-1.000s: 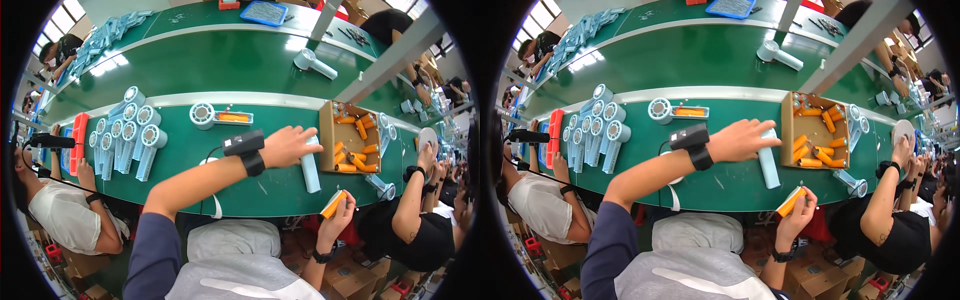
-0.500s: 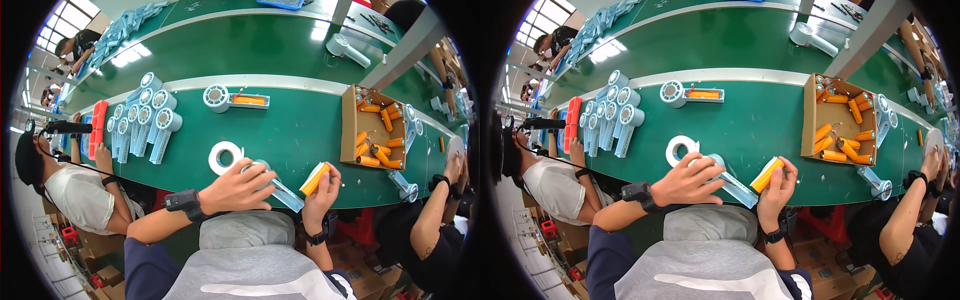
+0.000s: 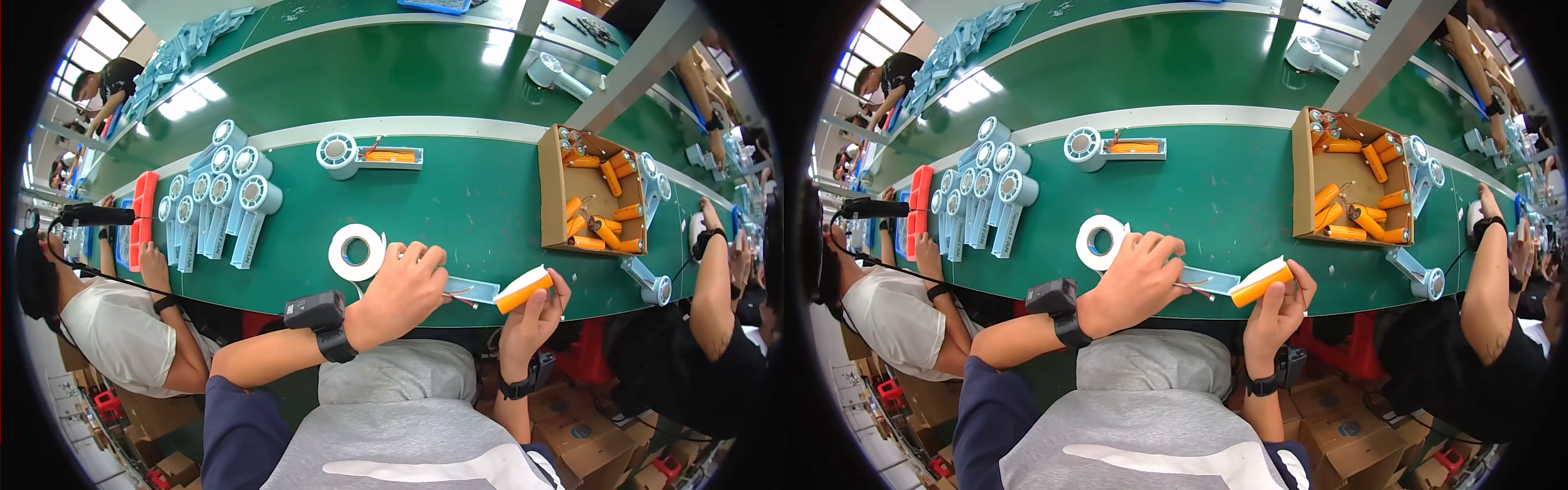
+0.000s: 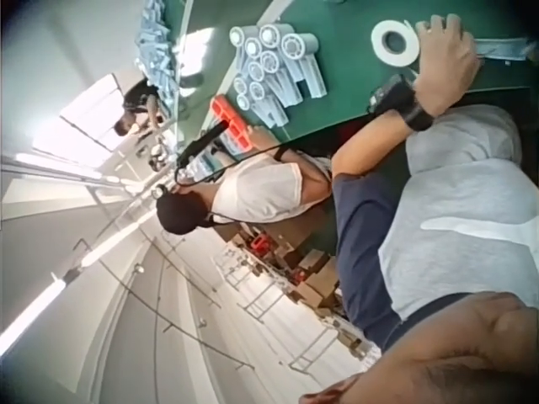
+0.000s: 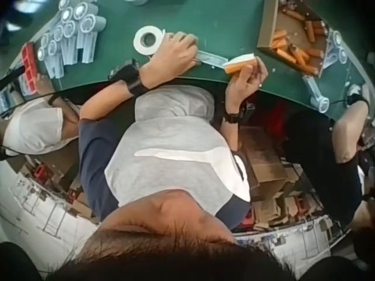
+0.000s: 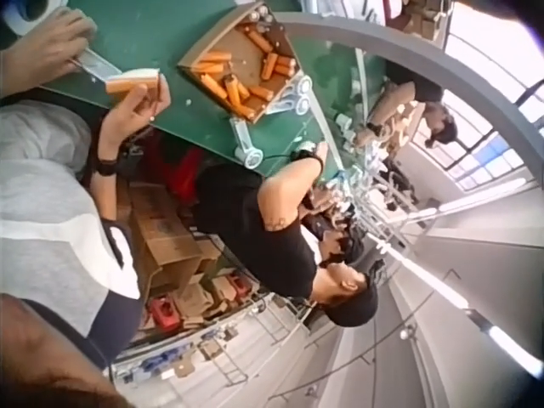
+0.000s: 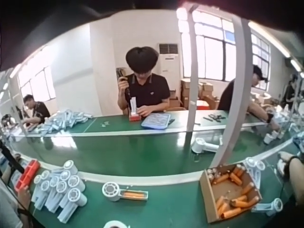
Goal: The person applies tape to batteries, peels the backing, and presses them into the handles of fan housings. They repeat this process, occasionally moving fan housings and batteries across the table.
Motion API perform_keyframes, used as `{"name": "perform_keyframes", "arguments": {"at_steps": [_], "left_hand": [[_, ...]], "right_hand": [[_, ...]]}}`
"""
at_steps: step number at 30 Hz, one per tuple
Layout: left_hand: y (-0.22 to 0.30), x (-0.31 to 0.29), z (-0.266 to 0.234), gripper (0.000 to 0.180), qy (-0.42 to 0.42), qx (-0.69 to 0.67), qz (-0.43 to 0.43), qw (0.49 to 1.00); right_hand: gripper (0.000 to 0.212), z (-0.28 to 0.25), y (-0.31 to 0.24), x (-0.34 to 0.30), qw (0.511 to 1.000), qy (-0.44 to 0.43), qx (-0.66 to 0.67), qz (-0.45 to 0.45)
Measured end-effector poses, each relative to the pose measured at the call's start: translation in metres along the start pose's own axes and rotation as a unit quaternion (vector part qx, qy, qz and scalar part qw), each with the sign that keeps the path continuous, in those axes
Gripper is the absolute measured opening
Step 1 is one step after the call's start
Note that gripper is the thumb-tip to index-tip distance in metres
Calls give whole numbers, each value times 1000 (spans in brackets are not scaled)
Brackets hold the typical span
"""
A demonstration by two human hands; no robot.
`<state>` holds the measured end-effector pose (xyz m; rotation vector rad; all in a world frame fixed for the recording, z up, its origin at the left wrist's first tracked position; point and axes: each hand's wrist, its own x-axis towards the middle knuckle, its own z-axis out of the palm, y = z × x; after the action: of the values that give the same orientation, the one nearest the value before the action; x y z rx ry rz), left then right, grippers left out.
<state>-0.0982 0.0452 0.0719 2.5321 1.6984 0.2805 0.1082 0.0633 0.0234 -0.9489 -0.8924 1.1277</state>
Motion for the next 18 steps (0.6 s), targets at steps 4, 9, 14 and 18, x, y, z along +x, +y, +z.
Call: {"name": "perform_keyframes", "arguments": {"at_steps": [4, 9, 14, 18], "left_hand": [[-9, 1, -4, 26, 44, -146, -8, 988], [-15, -3, -5, 24, 96, -240, -2, 966], [-17, -2, 8, 21, 135, -252, -26, 958], [-18, -2, 8, 17, 156, -255, -17, 954]], "right_hand": [[35, -14, 1, 14, 993, -82, -42, -73], [33, -23, -5, 31, 959, -227, -118, -124], [29, -27, -8, 33, 925, -311, -177, -126], [28, -21, -17, 48, 862, -389, -244, -214]]}}
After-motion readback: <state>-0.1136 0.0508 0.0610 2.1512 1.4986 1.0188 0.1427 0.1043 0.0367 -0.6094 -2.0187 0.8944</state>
